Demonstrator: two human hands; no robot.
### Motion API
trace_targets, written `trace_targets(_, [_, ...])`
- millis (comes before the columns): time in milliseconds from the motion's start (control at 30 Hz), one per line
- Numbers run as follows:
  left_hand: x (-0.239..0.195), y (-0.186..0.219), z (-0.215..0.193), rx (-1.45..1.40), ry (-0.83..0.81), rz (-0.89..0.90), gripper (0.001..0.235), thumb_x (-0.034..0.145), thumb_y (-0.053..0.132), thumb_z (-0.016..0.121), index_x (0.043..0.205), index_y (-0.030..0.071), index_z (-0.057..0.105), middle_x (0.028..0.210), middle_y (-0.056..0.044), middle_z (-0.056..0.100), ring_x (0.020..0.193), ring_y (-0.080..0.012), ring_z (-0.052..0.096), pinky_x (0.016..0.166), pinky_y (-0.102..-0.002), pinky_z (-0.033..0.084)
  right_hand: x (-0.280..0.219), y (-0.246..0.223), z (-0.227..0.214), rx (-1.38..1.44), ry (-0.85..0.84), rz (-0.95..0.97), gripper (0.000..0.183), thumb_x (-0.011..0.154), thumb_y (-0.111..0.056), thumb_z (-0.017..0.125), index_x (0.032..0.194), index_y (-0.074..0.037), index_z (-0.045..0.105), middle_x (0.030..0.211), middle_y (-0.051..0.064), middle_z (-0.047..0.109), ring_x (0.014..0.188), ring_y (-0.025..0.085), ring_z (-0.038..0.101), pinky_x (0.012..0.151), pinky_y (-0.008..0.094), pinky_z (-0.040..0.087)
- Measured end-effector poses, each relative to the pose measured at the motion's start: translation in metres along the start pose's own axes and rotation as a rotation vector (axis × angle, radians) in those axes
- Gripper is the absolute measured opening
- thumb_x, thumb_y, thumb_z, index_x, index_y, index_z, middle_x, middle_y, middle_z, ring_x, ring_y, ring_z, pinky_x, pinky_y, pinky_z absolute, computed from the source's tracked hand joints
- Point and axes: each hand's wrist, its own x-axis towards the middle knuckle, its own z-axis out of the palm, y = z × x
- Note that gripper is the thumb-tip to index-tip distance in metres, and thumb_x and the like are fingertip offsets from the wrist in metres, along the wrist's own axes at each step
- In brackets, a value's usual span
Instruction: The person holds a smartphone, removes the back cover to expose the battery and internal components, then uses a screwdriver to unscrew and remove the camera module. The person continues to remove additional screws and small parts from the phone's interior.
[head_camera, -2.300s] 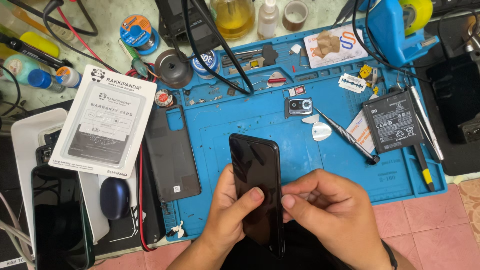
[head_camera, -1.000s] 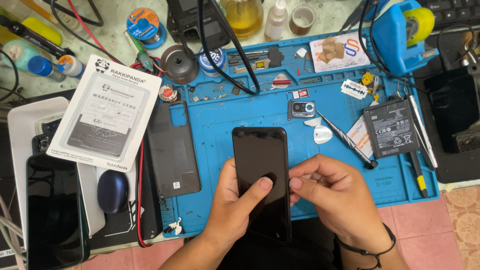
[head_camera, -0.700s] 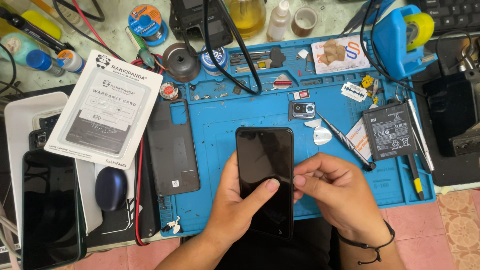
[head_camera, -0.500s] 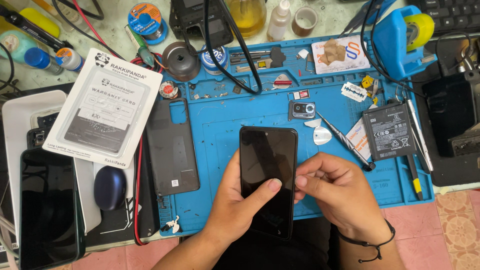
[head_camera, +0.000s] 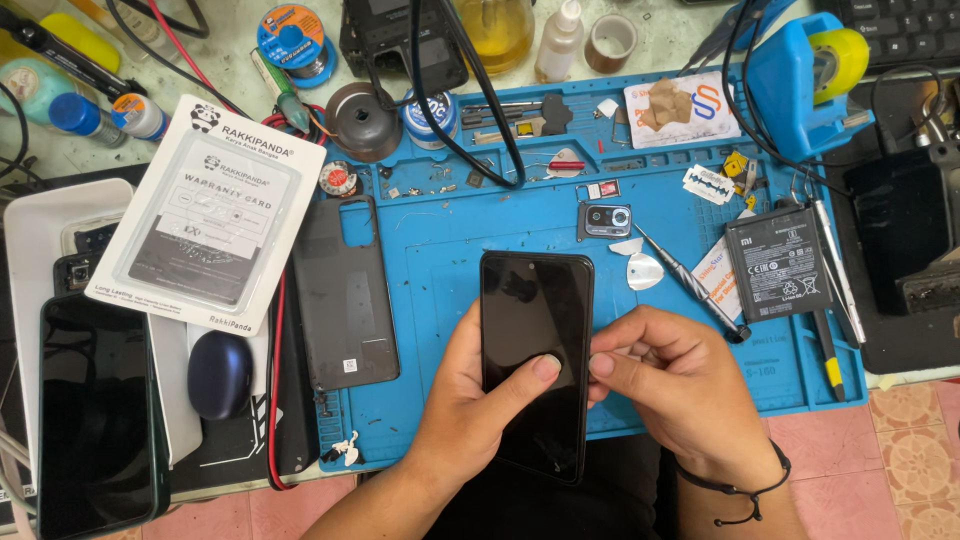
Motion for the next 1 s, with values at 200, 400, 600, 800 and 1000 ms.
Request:
trace_targets(200, [-0.001, 0.002, 0.000, 0.063, 0.000, 0.017, 0.057, 0.097, 0.010, 0.069, 0.147, -0.001, 0.044, 0.125, -0.009, 0.064, 0.117, -0.0151, 0.062, 0.102, -0.033, 0.053, -0.001, 0.003, -0.002, -0.031, 0.013, 0.009, 0.008, 0.087, 0.004, 0.072, 0.094, 0.006, 0.070, 0.084, 0.015, 0.074, 0.074, 0.020, 0.071, 0.070, 0.033, 0.059])
trace_targets(400, [0.000, 0.005, 0.003, 0.041, 0.014, -0.008, 0.061, 0.096, 0.010, 0.069, 0.149, -0.001, 0.041, 0.128, -0.010, 0.064, 0.119, -0.0167, 0.062, 0.103, -0.034, 0.052, 0.002, 0.007, -0.005, -0.002, -0.004, -0.007, 0.007, 0.088, 0.004, 0.072, 0.094, 0.005, 0.069, 0.084, 0.015, 0.073, 0.073, 0.019, 0.070, 0.070, 0.033, 0.058])
trace_targets(600, [0.002, 0.007, 0.005, 0.089, 0.030, -0.022, 0.063, 0.095, 0.011, 0.069, 0.150, -0.001, 0.041, 0.130, -0.010, 0.063, 0.122, -0.0167, 0.061, 0.104, -0.034, 0.052, 0.005, 0.011, -0.008, 0.033, -0.018, -0.013, 0.006, 0.088, 0.004, 0.071, 0.093, 0.005, 0.068, 0.085, 0.014, 0.073, 0.074, 0.018, 0.069, 0.070, 0.032, 0.058])
trace_targets(800, [0.001, 0.009, 0.006, 0.106, 0.031, -0.021, 0.064, 0.095, 0.013, 0.069, 0.151, 0.000, 0.040, 0.130, -0.010, 0.063, 0.122, -0.0168, 0.061, 0.104, -0.034, 0.052, 0.004, 0.013, -0.009, 0.041, -0.015, -0.016, 0.006, 0.089, 0.003, 0.071, 0.094, 0.005, 0.068, 0.085, 0.014, 0.073, 0.074, 0.018, 0.069, 0.070, 0.032, 0.058])
trace_targets(1000, [0.001, 0.009, 0.007, 0.102, 0.023, -0.008, 0.062, 0.096, 0.012, 0.069, 0.150, 0.000, 0.041, 0.130, -0.009, 0.063, 0.123, -0.0162, 0.061, 0.105, -0.033, 0.051, 0.004, 0.015, -0.012, 0.038, -0.016, -0.022, 0.005, 0.090, 0.002, 0.071, 0.094, 0.005, 0.068, 0.085, 0.014, 0.073, 0.075, 0.018, 0.069, 0.070, 0.032, 0.058])
